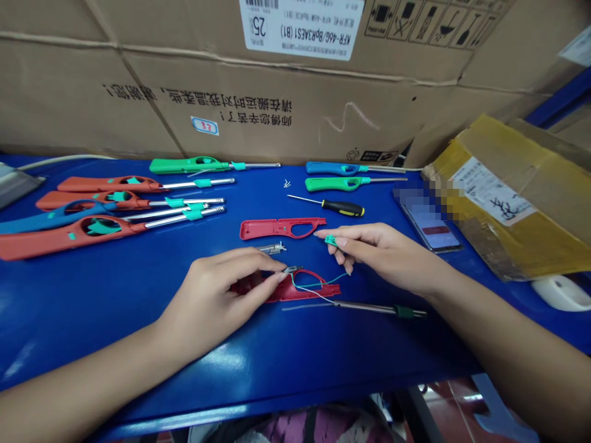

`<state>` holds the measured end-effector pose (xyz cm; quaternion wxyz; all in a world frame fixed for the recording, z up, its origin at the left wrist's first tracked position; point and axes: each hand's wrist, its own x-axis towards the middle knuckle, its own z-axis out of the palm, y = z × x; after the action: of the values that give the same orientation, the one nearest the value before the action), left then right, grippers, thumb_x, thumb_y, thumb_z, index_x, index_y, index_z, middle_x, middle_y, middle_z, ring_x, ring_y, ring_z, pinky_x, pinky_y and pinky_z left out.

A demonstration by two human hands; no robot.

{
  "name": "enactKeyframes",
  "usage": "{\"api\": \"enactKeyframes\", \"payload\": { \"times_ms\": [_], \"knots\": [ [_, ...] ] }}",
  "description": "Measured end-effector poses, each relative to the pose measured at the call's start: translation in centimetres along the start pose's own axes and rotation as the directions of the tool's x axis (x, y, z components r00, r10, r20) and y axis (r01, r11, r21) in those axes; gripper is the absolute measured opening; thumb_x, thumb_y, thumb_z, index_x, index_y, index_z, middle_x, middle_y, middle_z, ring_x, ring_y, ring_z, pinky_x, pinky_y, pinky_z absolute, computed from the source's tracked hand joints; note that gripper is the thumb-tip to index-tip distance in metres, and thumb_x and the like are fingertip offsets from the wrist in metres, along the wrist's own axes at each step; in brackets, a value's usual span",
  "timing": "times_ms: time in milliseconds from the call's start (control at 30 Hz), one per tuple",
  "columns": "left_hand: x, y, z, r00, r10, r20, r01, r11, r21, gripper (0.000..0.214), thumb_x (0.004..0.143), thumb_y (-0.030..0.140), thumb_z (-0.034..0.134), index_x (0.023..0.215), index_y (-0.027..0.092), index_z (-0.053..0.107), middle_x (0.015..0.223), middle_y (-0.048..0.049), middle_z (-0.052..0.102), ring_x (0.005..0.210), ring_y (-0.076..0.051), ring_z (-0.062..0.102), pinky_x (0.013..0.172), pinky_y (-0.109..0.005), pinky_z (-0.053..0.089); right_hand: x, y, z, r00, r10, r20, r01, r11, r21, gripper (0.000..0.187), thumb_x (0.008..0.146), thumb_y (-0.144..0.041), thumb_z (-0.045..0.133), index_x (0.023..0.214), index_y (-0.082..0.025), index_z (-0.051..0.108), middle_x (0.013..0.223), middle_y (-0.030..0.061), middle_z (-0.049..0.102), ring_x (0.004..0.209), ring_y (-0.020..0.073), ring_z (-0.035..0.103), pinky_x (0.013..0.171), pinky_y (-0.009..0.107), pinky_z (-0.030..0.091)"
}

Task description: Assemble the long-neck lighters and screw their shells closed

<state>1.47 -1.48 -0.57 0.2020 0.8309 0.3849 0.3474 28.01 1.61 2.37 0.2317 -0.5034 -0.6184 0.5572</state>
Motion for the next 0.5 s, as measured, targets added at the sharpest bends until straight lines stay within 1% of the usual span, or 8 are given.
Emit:
{"api": "enactKeyframes", "payload": {
  "times_ms": [100, 167, 233, 333, 500],
  "knots": [
    [0.06, -0.11, 0.03, 0.999, -0.047, 0.004, 0.047, 0.999, -0.013, 0.007, 0.092, 0.023, 0.071, 0.097, 0.023, 0.076, 0.094, 0.0018, 0.078, 0.077, -0.011, 0.073, 0.066, -0.019, 0.055, -0.02, -0.08, 0.01, 1.000, -0.004, 0.003, 0.004, 1.000, 0.013, 0.035, 0.091, -0.032, 0.064, 0.121, -0.015, 0.072, 0.083, 0.0023, 0.068, 0.071, 0.0123, 0.060, 0.072, 0.030, 0.053],
    [0.12, -0.15, 0.03, 0.997, -0.079, 0.007, 0.079, 0.997, -0.018, 0.007, 0.091, 0.025, 0.071, 0.096, 0.023, 0.077, 0.093, 0.0017, 0.079, 0.073, -0.011, 0.073, 0.061, -0.019, 0.054, -0.07, -0.06, -0.01, 0.999, -0.029, 0.022, 0.028, 0.999, 0.042, 0.036, 0.088, -0.032, 0.069, 0.121, -0.017, 0.072, 0.088, 0.0027, 0.070, 0.077, 0.0130, 0.063, 0.076, 0.030, 0.054],
    [0.21, -0.13, 0.02, 0.995, -0.099, 0.011, 0.100, 0.995, -0.027, 0.008, 0.092, 0.027, 0.070, 0.095, 0.023, 0.077, 0.092, 0.0012, 0.079, 0.070, -0.011, 0.072, 0.057, -0.019, 0.053, -0.12, 0.02, -0.05, 0.997, -0.057, 0.043, 0.054, 0.996, 0.070, 0.035, 0.084, -0.033, 0.075, 0.116, -0.017, 0.072, 0.093, 0.0031, 0.071, 0.081, 0.0133, 0.064, 0.078, 0.029, 0.054],
    [0.34, -0.03, -0.03, 0.994, -0.113, 0.016, 0.113, 0.993, -0.045, 0.009, 0.092, 0.028, 0.070, 0.094, 0.024, 0.078, 0.091, 0.0006, 0.079, 0.069, -0.012, 0.072, 0.055, -0.020, 0.053, -0.17, 0.10, -0.06, 0.996, -0.065, 0.068, 0.060, 0.995, 0.080, 0.034, 0.080, -0.033, 0.080, 0.108, -0.016, 0.071, 0.087, 0.0017, 0.068, 0.079, 0.0127, 0.063, 0.075, 0.028, 0.053],
    [0.40, 0.09, -0.08, 0.995, -0.101, 0.014, 0.102, 0.994, -0.048, 0.009, 0.092, 0.028, 0.070, 0.093, 0.023, 0.078, 0.091, -0.0004, 0.079, 0.072, -0.013, 0.073, 0.055, -0.021, 0.053, -0.14, 0.06, 0.11, 0.994, 0.000, 0.106, -0.010, 0.995, 0.096, 0.033, 0.081, -0.030, 0.079, 0.107, -0.015, 0.068, 0.075, -0.0012, 0.064, 0.070, 0.0108, 0.061, 0.068, 0.025, 0.054]
  ]
}}
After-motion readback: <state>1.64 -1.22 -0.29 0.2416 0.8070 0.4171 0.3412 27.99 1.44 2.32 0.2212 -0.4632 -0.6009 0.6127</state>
